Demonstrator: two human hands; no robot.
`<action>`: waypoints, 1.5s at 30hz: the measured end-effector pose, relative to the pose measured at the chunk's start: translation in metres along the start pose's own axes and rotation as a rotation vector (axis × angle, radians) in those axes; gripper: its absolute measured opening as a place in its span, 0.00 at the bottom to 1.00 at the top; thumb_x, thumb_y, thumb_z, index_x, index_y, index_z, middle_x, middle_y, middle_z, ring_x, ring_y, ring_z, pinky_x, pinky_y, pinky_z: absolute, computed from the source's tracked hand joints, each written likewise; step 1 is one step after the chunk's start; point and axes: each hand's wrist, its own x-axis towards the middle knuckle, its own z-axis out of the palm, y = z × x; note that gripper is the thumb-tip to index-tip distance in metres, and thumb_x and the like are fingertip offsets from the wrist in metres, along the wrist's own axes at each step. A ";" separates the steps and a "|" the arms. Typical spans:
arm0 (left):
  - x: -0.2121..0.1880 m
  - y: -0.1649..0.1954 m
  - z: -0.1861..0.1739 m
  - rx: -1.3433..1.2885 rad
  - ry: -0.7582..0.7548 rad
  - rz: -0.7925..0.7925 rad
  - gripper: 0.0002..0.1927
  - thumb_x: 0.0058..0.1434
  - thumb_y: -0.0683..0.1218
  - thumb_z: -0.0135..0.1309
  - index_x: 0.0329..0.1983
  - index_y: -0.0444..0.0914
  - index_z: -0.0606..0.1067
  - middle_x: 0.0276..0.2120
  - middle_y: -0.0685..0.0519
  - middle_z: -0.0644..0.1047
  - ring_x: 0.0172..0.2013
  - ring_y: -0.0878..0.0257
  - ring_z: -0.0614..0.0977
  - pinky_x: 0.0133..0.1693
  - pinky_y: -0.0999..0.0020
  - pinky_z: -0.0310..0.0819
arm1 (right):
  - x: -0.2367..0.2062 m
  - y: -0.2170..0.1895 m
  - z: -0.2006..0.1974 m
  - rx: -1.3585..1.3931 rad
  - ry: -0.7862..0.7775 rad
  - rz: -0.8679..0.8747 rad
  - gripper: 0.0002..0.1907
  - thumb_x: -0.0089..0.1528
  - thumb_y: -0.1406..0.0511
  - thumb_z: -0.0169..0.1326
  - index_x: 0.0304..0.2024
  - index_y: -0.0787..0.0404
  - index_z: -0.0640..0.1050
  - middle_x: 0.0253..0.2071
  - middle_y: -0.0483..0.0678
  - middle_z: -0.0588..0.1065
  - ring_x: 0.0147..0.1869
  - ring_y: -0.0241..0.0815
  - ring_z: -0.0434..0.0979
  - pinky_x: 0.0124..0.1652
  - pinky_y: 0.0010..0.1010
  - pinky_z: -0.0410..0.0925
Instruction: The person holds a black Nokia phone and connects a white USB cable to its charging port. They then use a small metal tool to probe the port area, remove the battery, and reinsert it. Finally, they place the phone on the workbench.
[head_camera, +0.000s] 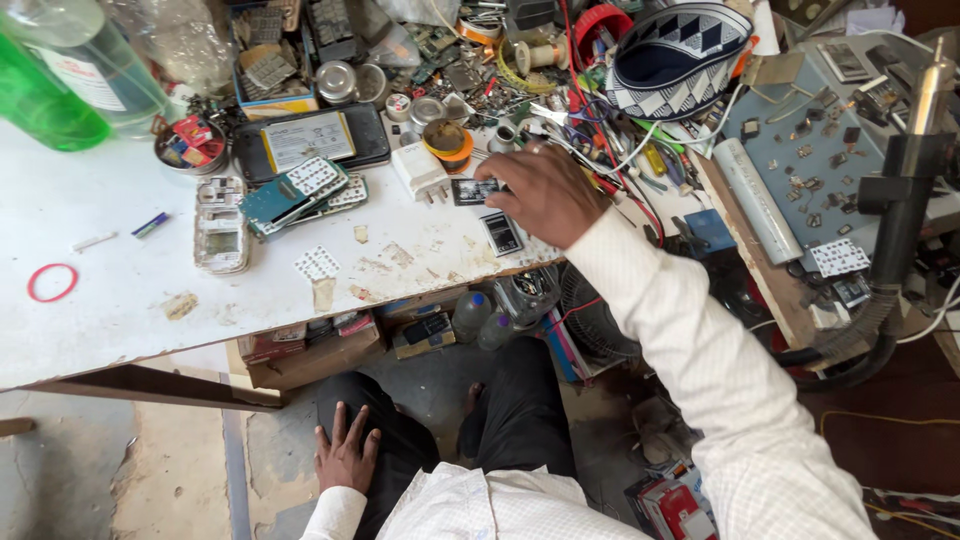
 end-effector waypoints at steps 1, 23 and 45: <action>-0.001 0.000 -0.001 0.000 -0.008 -0.006 0.30 0.63 0.67 0.47 0.70 0.67 0.64 0.78 0.67 0.48 0.75 0.41 0.48 0.68 0.37 0.50 | 0.008 0.002 0.003 -0.019 -0.070 0.018 0.13 0.61 0.62 0.64 0.45 0.56 0.77 0.36 0.48 0.79 0.42 0.51 0.78 0.49 0.45 0.66; -0.003 -0.001 -0.006 0.014 0.009 0.011 0.30 0.64 0.68 0.45 0.70 0.67 0.63 0.78 0.66 0.48 0.75 0.40 0.48 0.67 0.37 0.52 | 0.022 0.021 -0.048 0.191 -0.225 0.083 0.15 0.67 0.56 0.58 0.52 0.56 0.77 0.46 0.49 0.82 0.49 0.46 0.84 0.48 0.40 0.74; 0.004 -0.007 0.007 0.015 -0.039 -0.021 0.30 0.64 0.68 0.44 0.70 0.68 0.62 0.78 0.67 0.47 0.76 0.43 0.47 0.68 0.38 0.51 | -0.092 0.010 -0.021 0.088 0.026 0.493 0.39 0.52 0.56 0.71 0.58 0.61 0.67 0.47 0.56 0.77 0.41 0.52 0.79 0.43 0.44 0.72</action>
